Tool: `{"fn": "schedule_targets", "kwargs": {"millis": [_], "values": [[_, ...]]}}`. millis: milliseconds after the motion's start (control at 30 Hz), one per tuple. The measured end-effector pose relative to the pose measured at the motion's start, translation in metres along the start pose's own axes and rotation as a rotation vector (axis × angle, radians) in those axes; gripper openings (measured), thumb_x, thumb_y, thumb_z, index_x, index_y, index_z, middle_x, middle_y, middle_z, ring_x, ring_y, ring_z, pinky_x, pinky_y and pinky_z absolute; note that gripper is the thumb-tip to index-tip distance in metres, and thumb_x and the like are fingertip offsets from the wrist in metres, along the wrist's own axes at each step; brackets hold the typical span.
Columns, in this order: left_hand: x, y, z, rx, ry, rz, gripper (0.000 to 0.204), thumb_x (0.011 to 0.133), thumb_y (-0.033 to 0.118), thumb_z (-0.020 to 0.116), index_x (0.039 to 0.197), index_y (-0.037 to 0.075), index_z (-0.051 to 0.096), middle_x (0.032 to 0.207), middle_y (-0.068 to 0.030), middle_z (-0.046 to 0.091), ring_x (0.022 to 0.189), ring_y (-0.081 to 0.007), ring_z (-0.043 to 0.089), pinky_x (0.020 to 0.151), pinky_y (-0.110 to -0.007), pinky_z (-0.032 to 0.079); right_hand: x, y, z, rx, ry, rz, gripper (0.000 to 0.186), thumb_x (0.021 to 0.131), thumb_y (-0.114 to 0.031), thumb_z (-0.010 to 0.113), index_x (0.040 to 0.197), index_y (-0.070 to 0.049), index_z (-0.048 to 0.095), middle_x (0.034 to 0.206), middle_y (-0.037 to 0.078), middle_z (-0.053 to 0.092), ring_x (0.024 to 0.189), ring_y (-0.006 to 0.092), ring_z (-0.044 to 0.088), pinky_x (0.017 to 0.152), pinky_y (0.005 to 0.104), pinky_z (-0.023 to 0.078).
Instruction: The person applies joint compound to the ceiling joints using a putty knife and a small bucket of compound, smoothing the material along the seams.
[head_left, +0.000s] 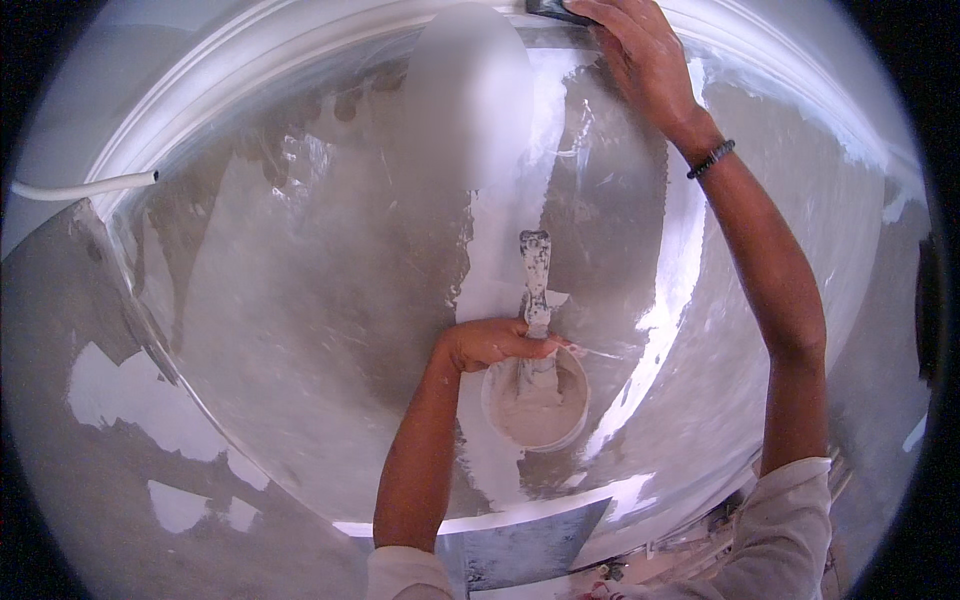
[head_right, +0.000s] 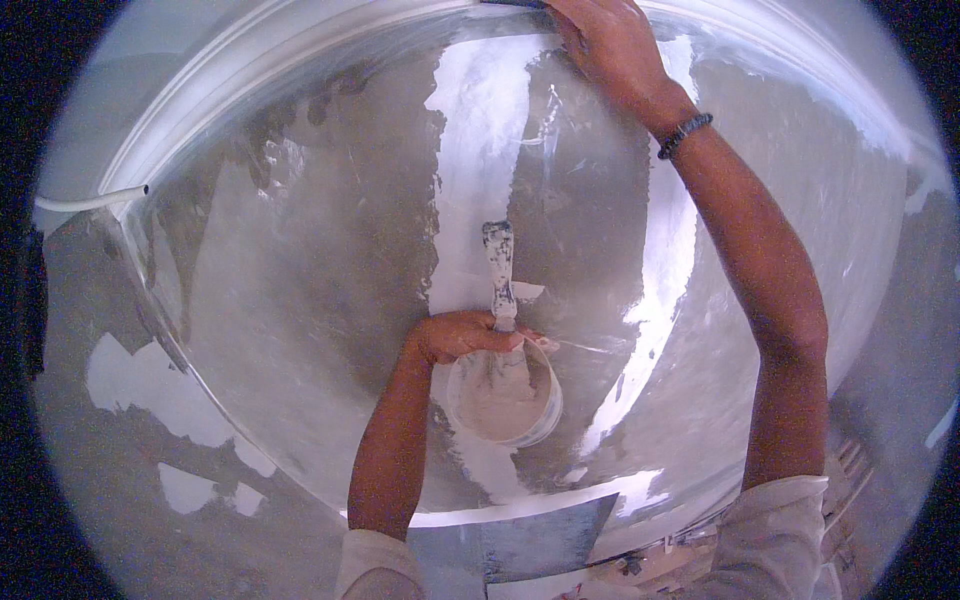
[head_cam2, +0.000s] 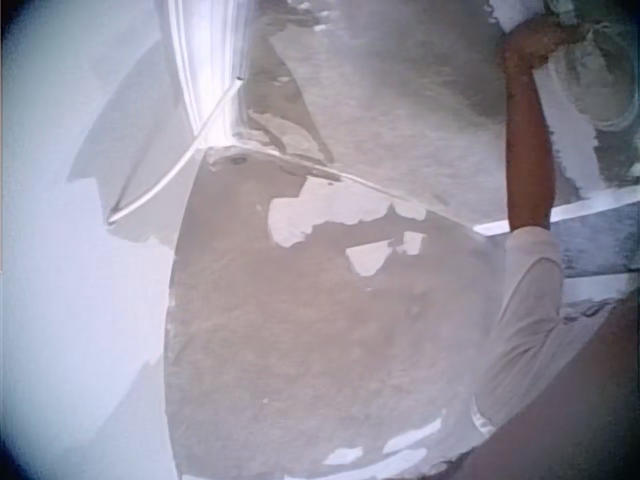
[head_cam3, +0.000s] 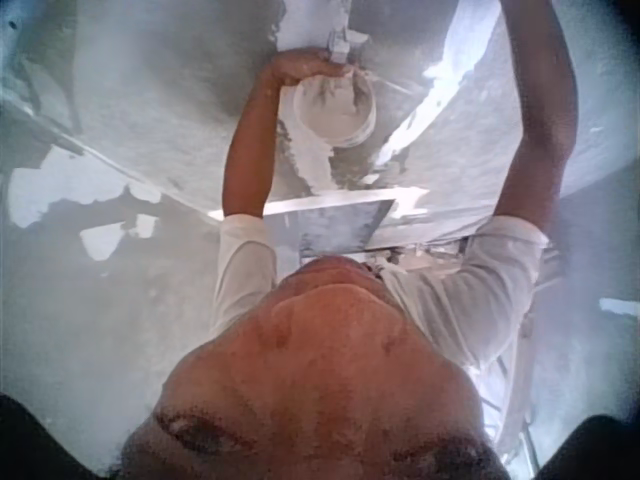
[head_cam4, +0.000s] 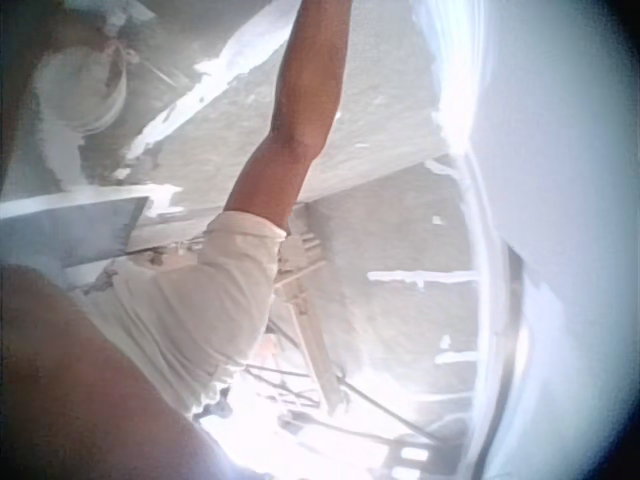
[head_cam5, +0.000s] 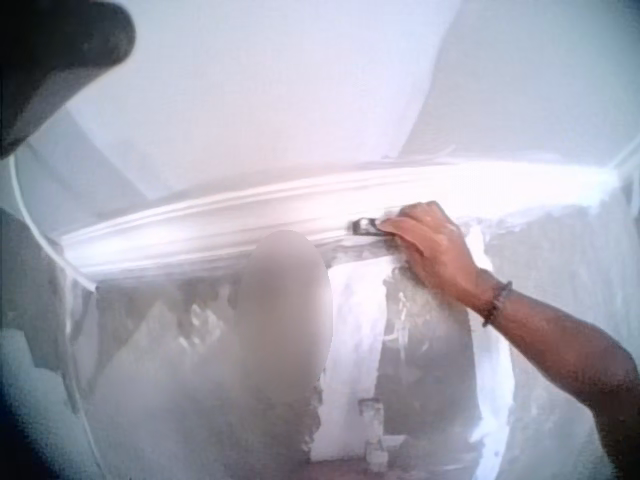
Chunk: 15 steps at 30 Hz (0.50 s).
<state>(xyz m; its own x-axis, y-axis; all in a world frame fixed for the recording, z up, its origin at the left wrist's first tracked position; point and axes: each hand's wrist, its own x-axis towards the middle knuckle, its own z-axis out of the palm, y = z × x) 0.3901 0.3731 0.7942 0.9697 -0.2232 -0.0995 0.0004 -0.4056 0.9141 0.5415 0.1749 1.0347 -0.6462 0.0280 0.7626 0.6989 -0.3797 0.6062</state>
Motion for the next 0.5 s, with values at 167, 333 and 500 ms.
{"fn": "schedule_targets", "kwargs": {"millis": [167,333,500], "values": [[-0.001,0.003,0.001,-0.003,-0.001,-0.025,0.047,0.09,0.04,0.057,0.123,0.006,0.058,0.121,-0.0033,0.059,0.113,-0.0149,0.049,0.1,-0.028,0.033,0.025,0.0,0.007,0.07,-0.052,-0.013,0.018,0.081,-0.003,0.058,0.098,-0.005,0.064,0.091,0.009,0.058,0.087,0.0249,0.052,0.074,0.0355,0.047],[-0.011,0.014,0.005,0.077,0.096,-0.051,0.051,0.086,0.042,0.062,0.119,0.003,0.06,0.117,-0.0049,0.06,0.109,-0.0151,0.051,0.097,-0.026,0.035,0.03,0.003,0.008,0.02,-0.077,-0.055,0.022,0.081,-0.005,0.06,0.102,-0.006,0.064,0.092,0.01,0.057,0.088,0.0259,0.053,0.076,0.0358,0.047],[-0.012,0.008,0.004,-0.017,0.052,0.022,0.055,0.085,0.044,0.064,0.118,0.001,0.06,0.118,-0.0069,0.06,0.109,-0.0157,0.051,0.097,-0.025,0.035,0.027,0.015,-0.003,-0.037,-0.17,-0.054,0.024,0.08,-0.007,0.061,0.105,-0.006,0.063,0.093,0.012,0.058,0.089,0.0277,0.055,0.076,0.0369,0.048]]}}
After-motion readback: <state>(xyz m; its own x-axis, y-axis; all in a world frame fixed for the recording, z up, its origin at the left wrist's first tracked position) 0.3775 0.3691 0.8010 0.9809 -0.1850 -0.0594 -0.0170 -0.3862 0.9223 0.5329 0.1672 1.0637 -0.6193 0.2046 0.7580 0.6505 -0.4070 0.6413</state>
